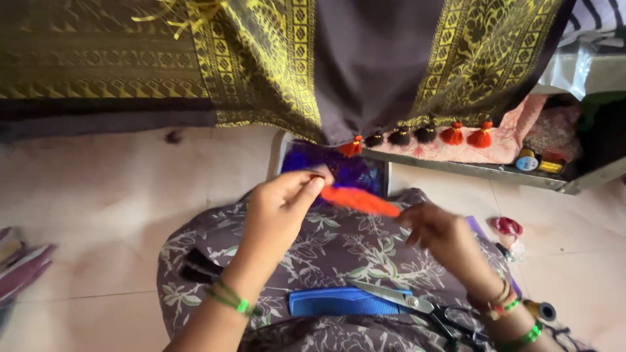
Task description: Sewing and attaching decorative tassels to the border of a dark garment.
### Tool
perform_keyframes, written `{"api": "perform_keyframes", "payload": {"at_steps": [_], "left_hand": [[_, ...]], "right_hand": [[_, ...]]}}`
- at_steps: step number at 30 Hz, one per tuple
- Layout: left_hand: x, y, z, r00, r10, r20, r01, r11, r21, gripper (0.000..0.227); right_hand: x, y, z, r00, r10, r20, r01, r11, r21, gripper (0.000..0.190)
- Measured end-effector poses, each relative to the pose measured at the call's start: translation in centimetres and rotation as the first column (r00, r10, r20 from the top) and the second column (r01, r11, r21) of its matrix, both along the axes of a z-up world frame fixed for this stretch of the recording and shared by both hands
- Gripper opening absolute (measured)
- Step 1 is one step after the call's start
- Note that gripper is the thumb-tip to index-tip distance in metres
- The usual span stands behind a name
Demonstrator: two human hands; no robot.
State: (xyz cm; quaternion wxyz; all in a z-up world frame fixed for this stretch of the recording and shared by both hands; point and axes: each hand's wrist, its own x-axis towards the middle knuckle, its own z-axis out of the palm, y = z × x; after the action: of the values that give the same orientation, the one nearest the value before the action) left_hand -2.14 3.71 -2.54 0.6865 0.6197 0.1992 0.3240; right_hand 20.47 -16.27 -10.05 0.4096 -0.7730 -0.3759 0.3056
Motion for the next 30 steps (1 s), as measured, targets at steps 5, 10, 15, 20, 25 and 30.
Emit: {"api": "perform_keyframes", "payload": {"at_steps": [5, 10, 15, 20, 25, 30], "left_hand": [[3.3, -0.6, 2.7, 0.991, 0.13, -0.016, -0.115, 0.924, 0.364, 0.037], [6.8, -0.8, 0.7, 0.984, -0.114, 0.139, 0.142, 0.968, -0.209, 0.034], [6.6, -0.9, 1.6, 0.977, -0.096, 0.19, 0.145, 0.954, -0.262, 0.031], [5.3, -0.3, 2.6, 0.984, -0.091, 0.15, 0.129, 0.956, -0.263, 0.024], [4.8, 0.5, 0.3, 0.922, -0.115, 0.369, 0.222, 0.939, -0.262, 0.06], [4.6, -0.2, 5.0, 0.908, -0.082, 0.411, 0.304, 0.804, -0.51, 0.033]], "right_hand": [[-0.5, 0.8, 4.6, 0.529, -0.117, 0.84, -0.038, 0.986, 0.161, 0.014], [-1.1, 1.9, 6.1, 0.426, -0.189, 0.885, -0.094, 0.963, 0.251, 0.017], [-1.3, 2.8, 6.4, 0.471, -0.223, 0.853, -0.066, 0.956, 0.286, 0.003], [-2.3, 4.6, 6.2, 0.657, -0.266, 0.705, -0.071, 0.91, 0.409, 0.015], [-3.2, 4.4, 7.1, 0.7, -0.249, 0.67, 0.009, 0.941, 0.34, 0.013], [0.2, -0.4, 6.7, 0.726, -0.367, 0.582, 0.168, 0.915, 0.367, 0.009]]}}
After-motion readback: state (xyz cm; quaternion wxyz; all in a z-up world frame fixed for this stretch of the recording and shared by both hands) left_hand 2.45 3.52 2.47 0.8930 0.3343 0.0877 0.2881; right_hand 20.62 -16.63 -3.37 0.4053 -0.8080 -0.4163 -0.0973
